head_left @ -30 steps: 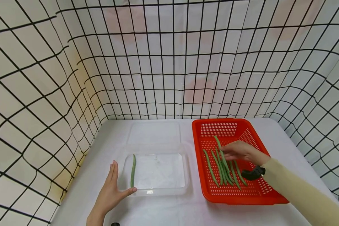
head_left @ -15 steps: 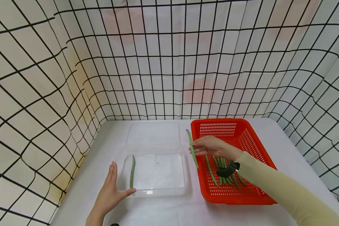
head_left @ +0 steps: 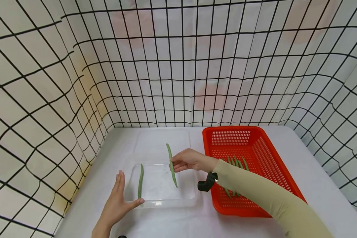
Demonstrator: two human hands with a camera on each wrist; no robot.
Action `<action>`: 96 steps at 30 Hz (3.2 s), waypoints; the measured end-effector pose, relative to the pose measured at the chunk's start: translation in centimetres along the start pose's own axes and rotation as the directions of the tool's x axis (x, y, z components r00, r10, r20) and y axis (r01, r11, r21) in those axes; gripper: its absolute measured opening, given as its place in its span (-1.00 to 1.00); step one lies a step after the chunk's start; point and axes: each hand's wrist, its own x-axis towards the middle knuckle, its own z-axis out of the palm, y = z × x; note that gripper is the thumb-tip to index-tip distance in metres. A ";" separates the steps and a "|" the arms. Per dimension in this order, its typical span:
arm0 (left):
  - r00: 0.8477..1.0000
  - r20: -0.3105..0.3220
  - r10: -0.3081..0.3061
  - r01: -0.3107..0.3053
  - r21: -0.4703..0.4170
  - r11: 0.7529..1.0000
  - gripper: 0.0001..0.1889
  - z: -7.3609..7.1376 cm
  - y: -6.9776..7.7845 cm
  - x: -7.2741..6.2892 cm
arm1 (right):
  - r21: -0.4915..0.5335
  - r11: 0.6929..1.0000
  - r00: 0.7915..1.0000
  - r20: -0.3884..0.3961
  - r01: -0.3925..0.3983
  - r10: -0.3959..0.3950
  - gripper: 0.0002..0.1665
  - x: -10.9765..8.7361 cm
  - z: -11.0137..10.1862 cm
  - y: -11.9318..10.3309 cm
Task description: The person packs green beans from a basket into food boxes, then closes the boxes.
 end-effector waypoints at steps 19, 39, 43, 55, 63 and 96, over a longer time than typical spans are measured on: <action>1.000 -0.014 0.011 -0.011 0.002 1.000 0.35 0.1 0.1 -0.1 | -0.019 0.999 0.999 0.021 -0.036 0.037 -0.72 4.2 7.0 2.4; 0.999 -0.041 0.029 -0.030 -0.023 0.999 0.33 0.3 0.0 0.0 | -0.095 0.987 0.991 -0.058 -0.128 0.123 -0.89 6.3 8.5 3.9; 0.999 -0.034 0.024 -0.024 -0.021 0.999 0.33 0.3 0.1 0.0 | -0.092 0.987 0.990 -0.056 -0.132 0.127 -0.90 6.2 8.3 3.9; 0.999 -0.028 0.018 -0.018 -0.005 1.000 0.35 0.2 0.2 0.0 | -0.190 0.980 0.998 0.022 -0.058 0.063 -0.70 2.7 4.3 1.9; 1.000 -0.010 0.009 -0.009 -0.004 1.000 0.36 0.2 0.1 0.1 | -0.181 0.983 1.000 0.026 0.008 -0.004 -0.70 -0.8 -2.2 -0.8; 1.000 0.010 -0.005 0.005 0.007 1.000 0.36 0.1 0.2 0.1 | -0.437 0.878 0.927 -0.374 -0.194 0.018 -0.51 -10.4 -22.5 7.5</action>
